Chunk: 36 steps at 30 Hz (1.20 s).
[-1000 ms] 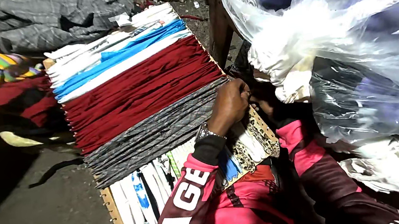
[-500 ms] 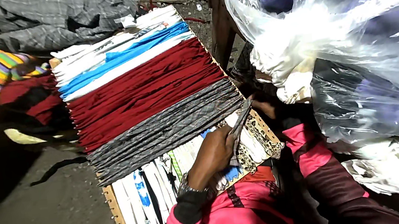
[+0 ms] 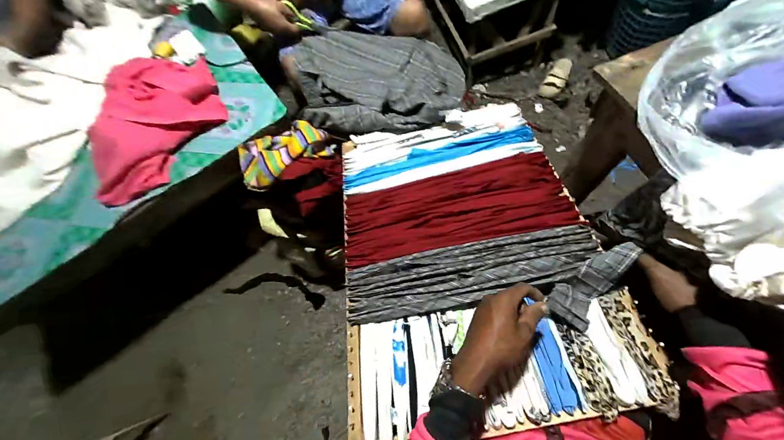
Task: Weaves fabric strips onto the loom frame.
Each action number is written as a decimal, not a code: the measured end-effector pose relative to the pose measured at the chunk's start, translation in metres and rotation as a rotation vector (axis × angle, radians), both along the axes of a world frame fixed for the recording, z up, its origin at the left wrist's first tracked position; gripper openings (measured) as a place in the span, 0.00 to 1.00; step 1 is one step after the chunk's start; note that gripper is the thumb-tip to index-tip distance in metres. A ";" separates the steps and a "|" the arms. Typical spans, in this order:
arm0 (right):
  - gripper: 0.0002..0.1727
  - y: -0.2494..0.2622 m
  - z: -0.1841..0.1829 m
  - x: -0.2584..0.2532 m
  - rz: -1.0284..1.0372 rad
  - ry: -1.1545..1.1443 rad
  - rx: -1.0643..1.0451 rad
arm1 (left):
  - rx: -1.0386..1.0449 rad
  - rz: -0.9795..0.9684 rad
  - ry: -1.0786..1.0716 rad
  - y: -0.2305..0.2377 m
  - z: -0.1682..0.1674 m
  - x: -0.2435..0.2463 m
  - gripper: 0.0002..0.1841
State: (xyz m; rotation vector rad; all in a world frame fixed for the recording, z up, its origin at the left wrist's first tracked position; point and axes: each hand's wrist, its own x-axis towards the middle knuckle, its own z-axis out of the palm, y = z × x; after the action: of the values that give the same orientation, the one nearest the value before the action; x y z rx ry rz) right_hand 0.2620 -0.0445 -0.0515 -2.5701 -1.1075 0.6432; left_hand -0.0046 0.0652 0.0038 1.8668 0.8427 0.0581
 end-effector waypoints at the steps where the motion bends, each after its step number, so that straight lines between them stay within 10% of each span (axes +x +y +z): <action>1: 0.22 0.001 0.008 -0.002 0.000 -0.008 0.026 | 0.049 0.064 -0.021 0.002 0.001 -0.001 0.17; 12: 0.21 0.054 0.058 -0.034 -0.676 1.366 1.139 | 0.343 0.236 0.055 0.028 -0.021 -0.052 0.20; 19: 0.19 0.090 0.069 -0.045 -0.615 1.252 1.029 | 0.342 0.295 -0.051 -0.001 -0.047 -0.056 0.17; 25: 0.15 0.102 0.119 -0.036 -0.123 0.927 0.935 | 0.291 0.331 -0.108 0.000 -0.045 -0.059 0.16; 36: 0.17 0.151 0.204 -0.048 0.335 1.089 1.012 | 0.056 0.386 -0.177 0.017 -0.044 -0.064 0.16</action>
State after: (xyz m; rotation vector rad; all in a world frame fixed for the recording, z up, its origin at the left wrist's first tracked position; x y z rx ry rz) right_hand 0.2144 0.1070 0.1522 -0.9340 -1.0113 1.0036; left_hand -0.0684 0.0827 -0.0403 1.6982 1.0728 0.4844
